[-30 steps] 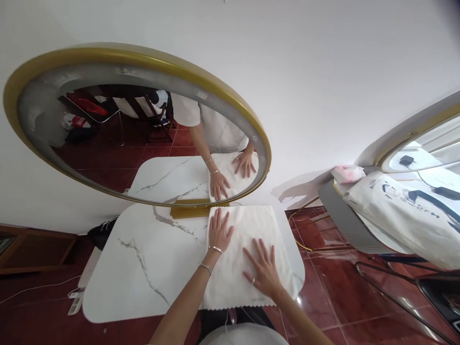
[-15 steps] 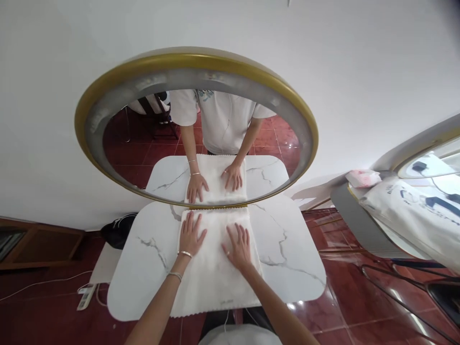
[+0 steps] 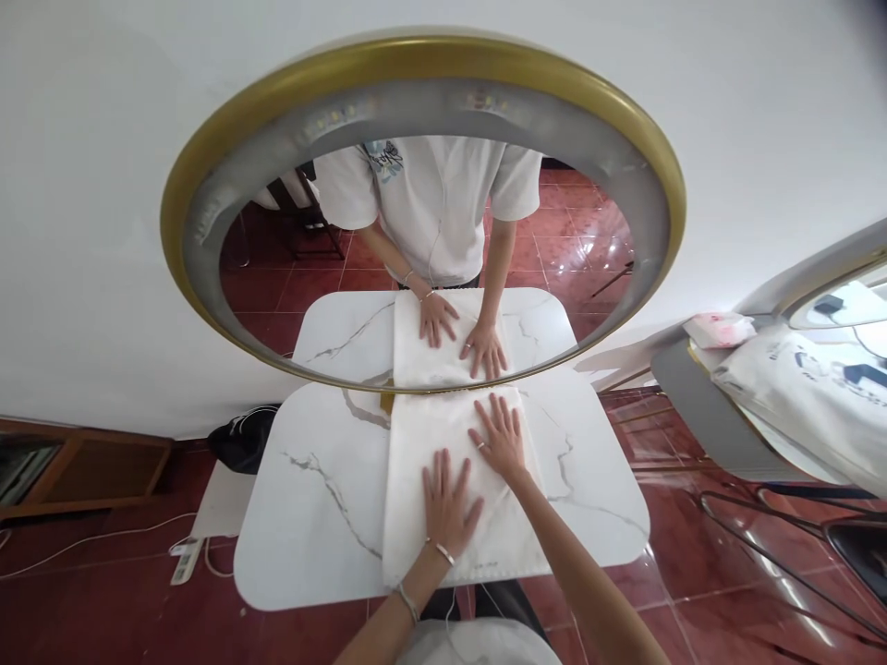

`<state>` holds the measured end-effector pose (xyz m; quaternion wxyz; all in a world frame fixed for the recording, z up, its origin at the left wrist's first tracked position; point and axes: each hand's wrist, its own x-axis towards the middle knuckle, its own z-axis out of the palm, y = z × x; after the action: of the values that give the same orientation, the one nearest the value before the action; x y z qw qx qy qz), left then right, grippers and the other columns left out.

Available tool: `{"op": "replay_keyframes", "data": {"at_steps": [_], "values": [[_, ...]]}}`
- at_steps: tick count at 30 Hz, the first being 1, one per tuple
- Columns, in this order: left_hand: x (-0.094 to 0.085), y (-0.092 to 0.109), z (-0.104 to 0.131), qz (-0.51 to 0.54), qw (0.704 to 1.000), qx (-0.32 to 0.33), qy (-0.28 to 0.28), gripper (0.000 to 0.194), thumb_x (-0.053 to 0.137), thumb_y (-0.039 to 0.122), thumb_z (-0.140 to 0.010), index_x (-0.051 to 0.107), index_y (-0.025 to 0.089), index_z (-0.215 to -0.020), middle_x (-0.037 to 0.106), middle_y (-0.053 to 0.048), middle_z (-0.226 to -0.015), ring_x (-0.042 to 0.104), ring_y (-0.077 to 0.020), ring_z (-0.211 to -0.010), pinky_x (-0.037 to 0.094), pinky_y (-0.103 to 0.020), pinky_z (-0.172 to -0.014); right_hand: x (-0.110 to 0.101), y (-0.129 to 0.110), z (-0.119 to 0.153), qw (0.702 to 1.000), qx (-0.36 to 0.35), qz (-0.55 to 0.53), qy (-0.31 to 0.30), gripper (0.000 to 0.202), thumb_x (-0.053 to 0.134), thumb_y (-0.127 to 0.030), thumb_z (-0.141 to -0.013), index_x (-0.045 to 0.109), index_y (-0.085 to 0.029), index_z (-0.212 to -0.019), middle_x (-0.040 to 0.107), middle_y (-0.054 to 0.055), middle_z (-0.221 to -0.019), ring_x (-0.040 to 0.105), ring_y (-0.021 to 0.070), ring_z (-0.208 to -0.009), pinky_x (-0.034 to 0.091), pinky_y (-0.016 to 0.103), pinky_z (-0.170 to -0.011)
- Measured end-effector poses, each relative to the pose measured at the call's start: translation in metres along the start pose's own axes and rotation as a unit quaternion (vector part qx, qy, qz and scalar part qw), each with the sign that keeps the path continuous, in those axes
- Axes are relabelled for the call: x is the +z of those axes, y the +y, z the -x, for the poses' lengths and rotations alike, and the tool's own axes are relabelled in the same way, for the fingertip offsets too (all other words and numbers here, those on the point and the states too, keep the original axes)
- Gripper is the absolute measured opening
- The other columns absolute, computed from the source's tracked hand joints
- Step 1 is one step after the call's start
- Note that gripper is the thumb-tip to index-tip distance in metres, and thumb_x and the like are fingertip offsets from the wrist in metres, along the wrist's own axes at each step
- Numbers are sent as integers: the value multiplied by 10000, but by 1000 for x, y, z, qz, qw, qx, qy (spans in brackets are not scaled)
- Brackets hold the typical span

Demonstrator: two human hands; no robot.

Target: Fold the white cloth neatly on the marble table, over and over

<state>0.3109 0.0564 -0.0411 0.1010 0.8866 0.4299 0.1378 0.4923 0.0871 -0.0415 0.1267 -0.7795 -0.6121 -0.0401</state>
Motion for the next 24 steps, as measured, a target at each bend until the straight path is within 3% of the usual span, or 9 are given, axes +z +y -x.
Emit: {"op": "replay_keyframes", "data": {"at_steps": [3, 6, 11, 18, 21, 24], "values": [[3, 11, 2, 8, 1000, 5, -6, 724, 519, 510, -832, 236, 291, -1462, 113, -119, -1564, 142, -340, -1421, 133, -565, -1113, -2, 12, 3, 1000, -5, 10, 10, 576, 393, -456, -941, 256, -262, -1466, 74, 64, -1559, 36, 266, -1431, 123, 502, -1131], [-2, -2, 2, 4, 1000, 15, 2, 702, 514, 515, -833, 255, 312, -1453, 136, -120, -1559, 182, -324, -1413, 102, -558, -1113, -1, 0, 5, 1000, -10, 9, 19, 578, 372, -424, -949, 238, -219, -1473, 68, 92, -1557, 34, 269, -1430, 115, 514, -1131], [-22, -48, 20, -33, 999, 13, 20, 654, 517, 480, -840, 305, 311, -1436, 204, -106, -1546, 206, -309, -1408, 71, -540, -1118, 8, -56, 3, 999, -47, -22, 16, 587, 371, -380, -945, 214, -192, -1479, 74, 112, -1554, 40, 263, -1430, 125, 510, -1130], [-65, -143, 66, -87, 996, -8, 17, 599, 491, 448, -864, 333, 308, -1425, 198, -96, -1548, 241, -288, -1400, 115, -496, -1126, 26, -146, -5, 994, -84, -74, 12, 611, 396, -422, -936, 215, -213, -1481, 28, 115, -1556, 42, 289, -1427, 148, 493, -1127], [-76, -166, 79, -97, 995, -20, 20, 598, 489, 447, -866, 337, 298, -1425, 173, -91, -1555, 227, -286, -1406, 128, -476, -1131, 30, -158, -6, 995, -75, -67, 15, 582, 374, -427, -946, 225, -239, -1477, 55, 98, -1557, 53, 269, -1429, 127, 496, -1129], [-76, -164, 78, -98, 995, -18, 26, 620, 494, 459, -861, 327, 284, -1432, 156, -98, -1559, 205, -299, -1411, 124, -482, -1130, 29, -149, -5, 997, -57, -45, 15, 539, 349, -399, -958, 245, -263, -1469, 101, 74, -1554, 56, 247, -1431, 107, 509, -1128]]}}
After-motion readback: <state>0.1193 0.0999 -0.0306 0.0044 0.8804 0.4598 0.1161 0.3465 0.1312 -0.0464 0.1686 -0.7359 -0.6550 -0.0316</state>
